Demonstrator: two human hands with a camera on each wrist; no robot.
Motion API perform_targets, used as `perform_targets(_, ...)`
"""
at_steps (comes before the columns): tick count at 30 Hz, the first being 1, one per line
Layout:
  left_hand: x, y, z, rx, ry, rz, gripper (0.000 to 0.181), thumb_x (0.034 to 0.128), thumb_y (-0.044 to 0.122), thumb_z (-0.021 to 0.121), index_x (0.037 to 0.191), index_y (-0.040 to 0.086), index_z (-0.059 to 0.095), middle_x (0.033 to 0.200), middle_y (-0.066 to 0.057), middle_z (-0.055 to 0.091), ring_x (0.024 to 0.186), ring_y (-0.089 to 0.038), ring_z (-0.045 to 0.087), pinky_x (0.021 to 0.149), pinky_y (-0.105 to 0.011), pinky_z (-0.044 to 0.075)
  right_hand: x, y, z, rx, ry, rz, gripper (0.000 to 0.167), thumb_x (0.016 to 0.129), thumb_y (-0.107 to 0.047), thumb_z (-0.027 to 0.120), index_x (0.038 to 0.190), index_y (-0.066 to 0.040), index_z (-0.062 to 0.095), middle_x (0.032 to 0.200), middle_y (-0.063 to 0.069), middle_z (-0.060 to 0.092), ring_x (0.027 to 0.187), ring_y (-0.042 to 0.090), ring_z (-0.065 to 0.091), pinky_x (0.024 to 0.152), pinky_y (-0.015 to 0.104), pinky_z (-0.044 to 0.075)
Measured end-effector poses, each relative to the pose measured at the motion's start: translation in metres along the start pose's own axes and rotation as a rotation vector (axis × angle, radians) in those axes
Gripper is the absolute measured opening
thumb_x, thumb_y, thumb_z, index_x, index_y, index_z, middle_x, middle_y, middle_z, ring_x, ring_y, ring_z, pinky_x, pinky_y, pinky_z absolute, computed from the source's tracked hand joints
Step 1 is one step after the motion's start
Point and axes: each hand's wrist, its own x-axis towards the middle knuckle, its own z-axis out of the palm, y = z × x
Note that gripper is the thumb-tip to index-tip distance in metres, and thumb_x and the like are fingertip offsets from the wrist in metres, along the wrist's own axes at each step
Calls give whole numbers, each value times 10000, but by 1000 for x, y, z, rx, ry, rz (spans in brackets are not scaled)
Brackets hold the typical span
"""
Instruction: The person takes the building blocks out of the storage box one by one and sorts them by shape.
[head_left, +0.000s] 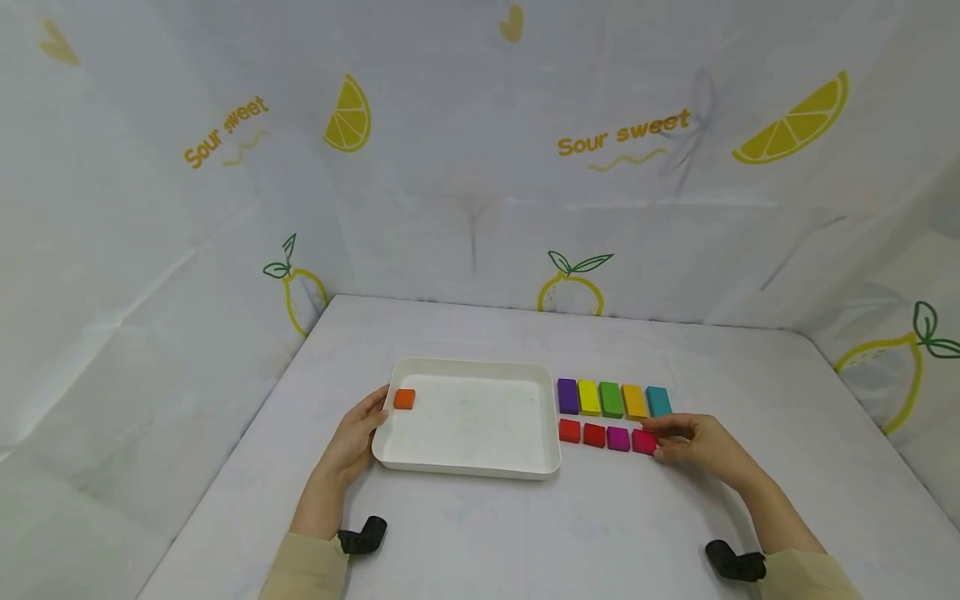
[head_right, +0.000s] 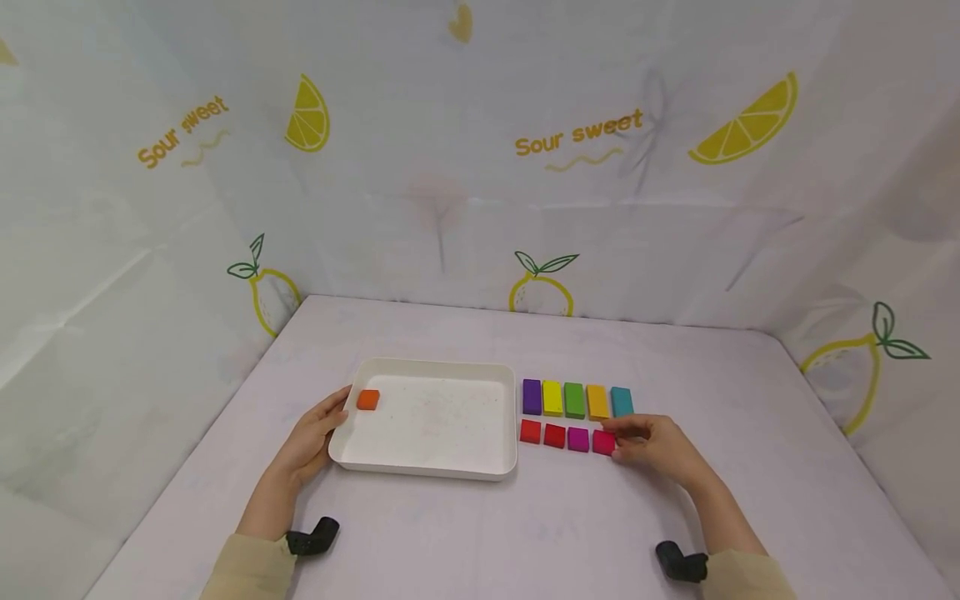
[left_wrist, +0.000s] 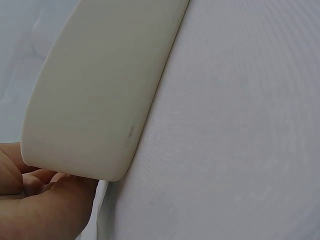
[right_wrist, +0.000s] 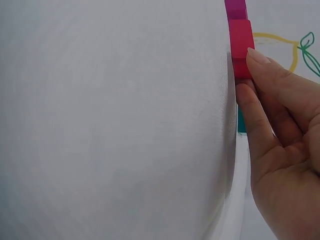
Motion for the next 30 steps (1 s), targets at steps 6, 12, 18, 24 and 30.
perform_targets(6,0,-1,0,5,0,-1,555,1045,50,316,1578,37,160,1678,-127,120,1540,-289,174,1225,-402,269,-1,-1,1,12,-2,14,542,848,-339,763,1318,-104,630,1359,173,611,1223,291,513,817,134,521)
perform_targets(12,2,-3,1,-10,4,-3,546,1049,46,305,1578,40,164,1677,-129,126,1540,-282,171,1249,-462,209,-4,0,3,10,4,25,569,837,-333,774,1331,-97,618,1366,178,607,1241,311,518,821,117,522)
perform_targets(18,2,-4,1,-4,6,0,541,1050,49,307,1575,44,178,1674,-131,140,1538,-283,179,1250,-465,214,-8,-4,2,17,49,-18,527,849,-284,767,1316,-83,625,1349,180,619,1213,261,577,822,115,536)
perform_targets(24,2,-3,0,-5,7,-1,538,1051,51,303,1576,48,182,1675,-128,139,1537,-274,177,1246,-452,217,-5,-19,5,32,120,-78,458,889,-232,729,1306,-70,629,1352,176,619,1150,119,634,851,163,577)
perform_targets(30,3,-2,-1,-12,-1,4,544,1053,53,311,1578,45,171,1678,-119,125,1548,-272,157,1252,-450,200,1,-49,22,91,153,-106,481,885,-250,738,1306,-47,623,1375,188,597,1226,322,617,867,160,571)
